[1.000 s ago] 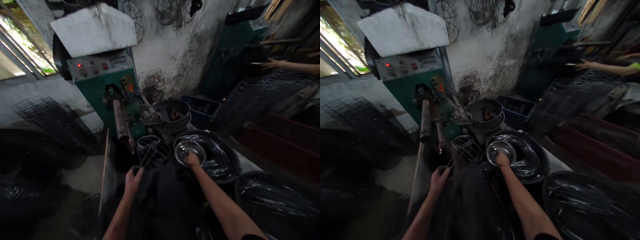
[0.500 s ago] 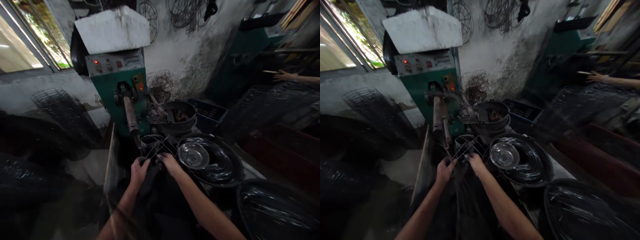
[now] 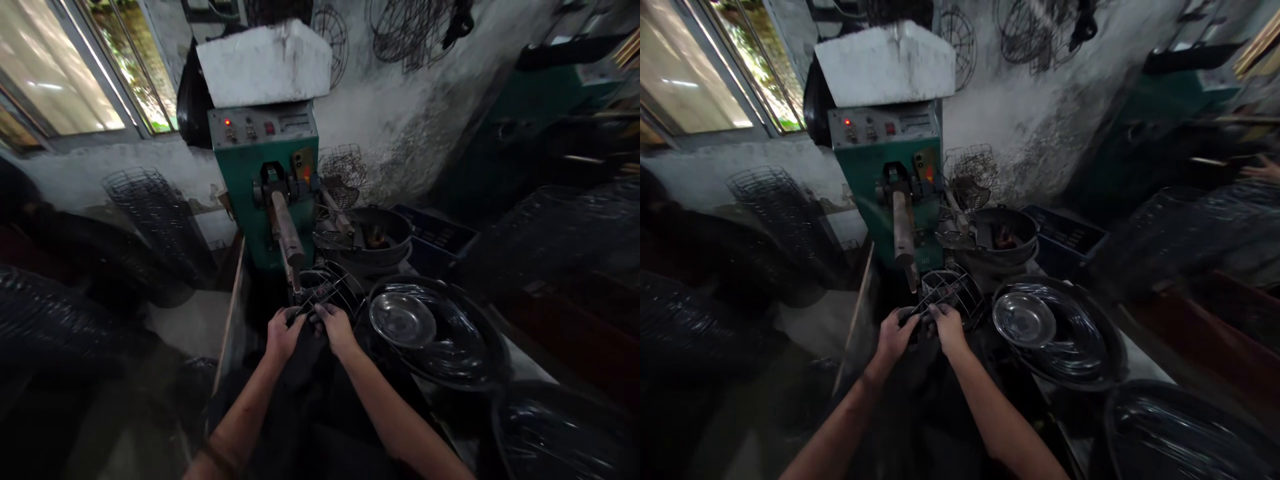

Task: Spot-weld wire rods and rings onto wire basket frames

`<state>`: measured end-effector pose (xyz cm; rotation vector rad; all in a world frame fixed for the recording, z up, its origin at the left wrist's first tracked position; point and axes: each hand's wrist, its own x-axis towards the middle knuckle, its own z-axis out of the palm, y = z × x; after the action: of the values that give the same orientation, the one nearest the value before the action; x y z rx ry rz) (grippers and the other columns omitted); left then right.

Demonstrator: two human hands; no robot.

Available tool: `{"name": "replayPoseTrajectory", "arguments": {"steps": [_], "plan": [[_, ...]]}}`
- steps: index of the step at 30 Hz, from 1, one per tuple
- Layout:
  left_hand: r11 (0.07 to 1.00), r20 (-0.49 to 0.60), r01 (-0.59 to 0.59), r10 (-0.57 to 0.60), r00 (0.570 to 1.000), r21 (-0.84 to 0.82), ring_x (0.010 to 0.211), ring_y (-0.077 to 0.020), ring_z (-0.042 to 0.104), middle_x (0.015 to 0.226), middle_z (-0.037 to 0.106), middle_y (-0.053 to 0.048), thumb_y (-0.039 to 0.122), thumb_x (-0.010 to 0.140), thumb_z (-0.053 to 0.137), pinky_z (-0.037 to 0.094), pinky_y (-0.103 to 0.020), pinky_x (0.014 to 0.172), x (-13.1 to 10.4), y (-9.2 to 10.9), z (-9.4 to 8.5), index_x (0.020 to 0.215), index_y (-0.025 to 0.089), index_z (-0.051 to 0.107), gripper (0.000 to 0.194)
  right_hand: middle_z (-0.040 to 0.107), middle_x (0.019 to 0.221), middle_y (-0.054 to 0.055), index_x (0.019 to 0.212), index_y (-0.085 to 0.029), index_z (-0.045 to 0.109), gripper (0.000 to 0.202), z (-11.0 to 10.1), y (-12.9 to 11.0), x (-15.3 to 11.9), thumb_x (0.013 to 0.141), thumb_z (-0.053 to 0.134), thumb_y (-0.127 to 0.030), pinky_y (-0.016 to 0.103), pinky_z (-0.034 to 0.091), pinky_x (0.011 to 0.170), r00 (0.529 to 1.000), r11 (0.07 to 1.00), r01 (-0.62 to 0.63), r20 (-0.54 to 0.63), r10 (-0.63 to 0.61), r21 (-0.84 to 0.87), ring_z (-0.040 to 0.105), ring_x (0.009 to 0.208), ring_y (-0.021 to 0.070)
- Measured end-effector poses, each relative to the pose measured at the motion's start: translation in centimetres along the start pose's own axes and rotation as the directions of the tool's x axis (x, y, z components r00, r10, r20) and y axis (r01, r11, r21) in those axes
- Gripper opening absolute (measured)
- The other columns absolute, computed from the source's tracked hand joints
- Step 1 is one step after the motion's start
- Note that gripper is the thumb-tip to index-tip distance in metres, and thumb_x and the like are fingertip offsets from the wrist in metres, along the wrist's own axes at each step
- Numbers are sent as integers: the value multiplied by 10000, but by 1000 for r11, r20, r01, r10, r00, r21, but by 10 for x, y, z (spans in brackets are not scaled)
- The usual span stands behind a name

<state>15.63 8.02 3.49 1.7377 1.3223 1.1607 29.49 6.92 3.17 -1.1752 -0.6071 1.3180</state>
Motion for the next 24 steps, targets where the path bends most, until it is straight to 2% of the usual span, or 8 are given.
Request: {"name": "replayPoseTrajectory", "arguments": {"steps": [3, 7, 13, 24], "plan": [[1000, 12, -5, 5, 1000, 4, 823, -201, 644, 833, 690, -73, 302, 789, 624, 506, -315, 775, 1, 1, -4, 876, 162, 727, 194, 583, 512, -24, 640, -157, 566, 348, 6, -3, 0, 561, 782, -418, 198, 384, 346, 996, 993, -94, -5, 95, 74, 434, 372, 65], [1000, 38, 18, -17, 999, -14, 822, -197, 644, 850, 691, -78, 296, 799, 617, 512, -309, 759, 0, -3, -7, 905, 158, 723, 204, 561, 499, -40, 649, -157, 568, 288, 8, -9, 0, 584, 776, -345, 184, 366, 343, 982, 973, -185, -12, 188, 139, 421, 366, 56], [1000, 1, -16, 16, 1000, -16, 795, -179, 642, 822, 689, -64, 317, 817, 598, 503, -286, 755, 1, -7, -9, 872, 172, 721, 198, 569, 507, -30, 650, -161, 567, 272, 10, -9, 0, 593, 779, -320, 177, 349, 331, 985, 977, -169, -17, 173, 128, 412, 366, 54], [994, -51, 111, -112, 992, -17, 727, -172, 640, 749, 700, -58, 389, 807, 584, 485, -259, 673, 17, -22, -13, 801, 140, 712, 280, 568, 500, -29, 637, -163, 546, 285, 28, -8, 9, 589, 780, -319, 170, 329, 311, 988, 978, -145, -22, 150, 151, 393, 359, 49]]}}
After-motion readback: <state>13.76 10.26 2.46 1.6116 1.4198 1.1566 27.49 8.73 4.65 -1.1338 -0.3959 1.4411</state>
